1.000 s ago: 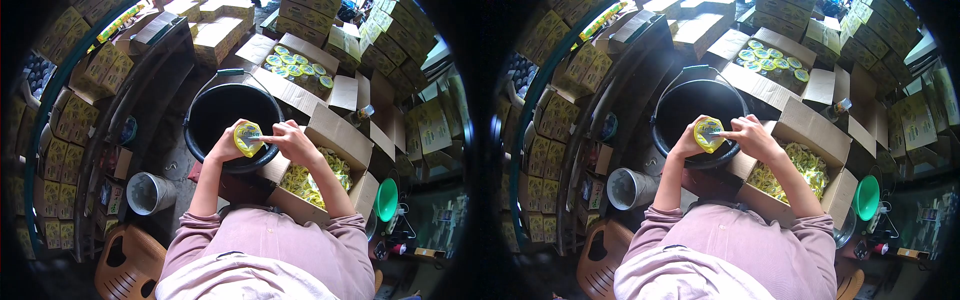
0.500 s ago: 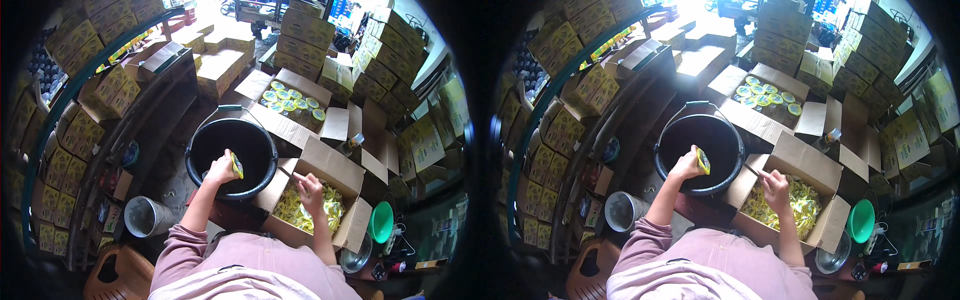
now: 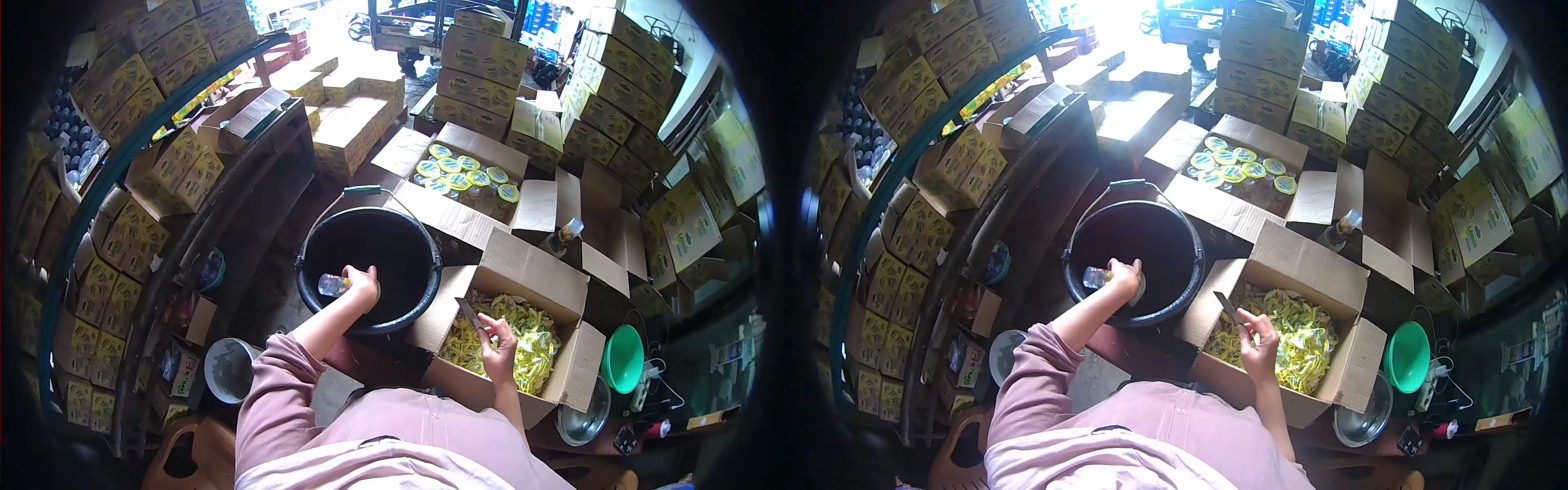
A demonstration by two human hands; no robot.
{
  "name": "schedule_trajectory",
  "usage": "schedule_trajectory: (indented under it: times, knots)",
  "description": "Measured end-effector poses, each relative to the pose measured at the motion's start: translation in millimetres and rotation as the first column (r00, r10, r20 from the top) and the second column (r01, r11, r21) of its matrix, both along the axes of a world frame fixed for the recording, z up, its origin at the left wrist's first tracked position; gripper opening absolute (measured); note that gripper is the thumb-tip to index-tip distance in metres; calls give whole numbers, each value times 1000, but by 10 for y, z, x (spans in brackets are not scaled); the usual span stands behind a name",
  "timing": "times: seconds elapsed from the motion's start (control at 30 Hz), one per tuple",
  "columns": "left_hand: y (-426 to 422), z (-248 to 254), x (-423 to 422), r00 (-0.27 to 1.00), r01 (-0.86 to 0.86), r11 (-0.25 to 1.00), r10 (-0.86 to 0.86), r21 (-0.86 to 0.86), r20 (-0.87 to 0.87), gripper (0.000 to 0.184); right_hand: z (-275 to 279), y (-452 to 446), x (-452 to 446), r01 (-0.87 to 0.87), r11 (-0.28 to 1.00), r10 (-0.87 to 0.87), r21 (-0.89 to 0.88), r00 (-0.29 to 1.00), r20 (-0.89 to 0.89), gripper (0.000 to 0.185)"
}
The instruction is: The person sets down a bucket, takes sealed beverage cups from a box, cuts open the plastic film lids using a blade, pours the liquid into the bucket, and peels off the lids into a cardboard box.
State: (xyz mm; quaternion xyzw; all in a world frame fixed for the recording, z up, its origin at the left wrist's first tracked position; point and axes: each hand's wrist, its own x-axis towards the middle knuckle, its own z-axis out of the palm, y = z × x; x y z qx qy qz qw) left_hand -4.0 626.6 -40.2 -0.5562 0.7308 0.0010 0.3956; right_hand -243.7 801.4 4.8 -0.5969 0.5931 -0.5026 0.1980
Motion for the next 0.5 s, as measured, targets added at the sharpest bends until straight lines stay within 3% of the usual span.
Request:
schedule_trajectory:
  times: [0.1, 0.2, 0.43, 0.5]
  knots:
    - [16, 58, 21, 989, 139, 990, -140, 23, 45, 87, 11, 22, 15, 9, 1000, -9, -13, 1000, 2, 29]
    - [3, 179, -2, 990, 110, 993, -113, 40, 85, 68, 14, 26, 26, 25, 1000, -25, -3, 998, 55, 28]
    - [-55, 588, 39, 993, 6, 994, -19, -107, -115, 44, -66, 12, -8, 39, 999, -39, 1, 991, 126, 28]
    - [-47, 591, 46, 987, -50, 987, 26, -152, -157, 56, -74, 3, -12, 40, 999, -39, -3, 991, 129, 28]
